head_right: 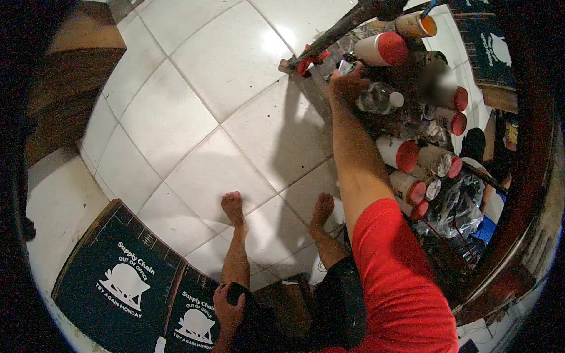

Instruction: The person stacks green printed boards, places a wooden frame with a screen over a board, and then handles a small wrapped item, unwrapping it and manipulating its contents. The person moves items around the workspace to position the frame and board.

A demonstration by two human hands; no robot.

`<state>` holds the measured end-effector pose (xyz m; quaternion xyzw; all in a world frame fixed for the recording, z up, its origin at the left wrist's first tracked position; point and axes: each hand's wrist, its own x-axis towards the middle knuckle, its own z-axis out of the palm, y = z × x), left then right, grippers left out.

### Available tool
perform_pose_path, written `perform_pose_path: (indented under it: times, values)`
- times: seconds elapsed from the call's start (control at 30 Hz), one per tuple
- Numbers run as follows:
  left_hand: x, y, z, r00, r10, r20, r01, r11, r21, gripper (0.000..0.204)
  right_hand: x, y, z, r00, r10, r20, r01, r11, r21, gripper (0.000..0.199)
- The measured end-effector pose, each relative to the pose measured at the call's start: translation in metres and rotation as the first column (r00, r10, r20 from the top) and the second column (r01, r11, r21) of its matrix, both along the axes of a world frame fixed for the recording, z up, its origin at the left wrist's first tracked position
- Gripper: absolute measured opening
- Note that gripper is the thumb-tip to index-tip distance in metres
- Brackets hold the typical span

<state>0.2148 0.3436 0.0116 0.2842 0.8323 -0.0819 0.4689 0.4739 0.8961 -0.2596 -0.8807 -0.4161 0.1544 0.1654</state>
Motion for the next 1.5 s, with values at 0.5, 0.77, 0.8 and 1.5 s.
perform_pose_path:
  times: [0.5,0.77,0.8,1.5]
  values:
    - [0.014,0.018,0.007,0.974,-0.224,-0.012,0.219,0.936,0.276,0.052,-0.034,-0.234,0.143,0.787,0.312,-0.532,-0.259,0.950,0.173,0.060]
    - [0.111,0.093,0.102,0.178,0.741,0.647,-0.864,0.432,-0.257,0.040,-0.003,-0.440,0.403,0.450,0.445,-0.774,-0.553,0.820,0.149,0.037]
    - [0.124,0.094,0.121,0.359,0.653,0.667,-0.835,0.544,-0.083,0.035,0.009,-0.449,0.425,0.430,0.440,-0.788,-0.554,0.818,0.154,0.033]
    - [0.372,0.346,0.306,0.687,-0.358,0.632,-0.068,0.835,0.546,0.026,0.414,-0.381,0.610,-0.178,0.103,-0.979,0.485,0.874,0.004,0.042]
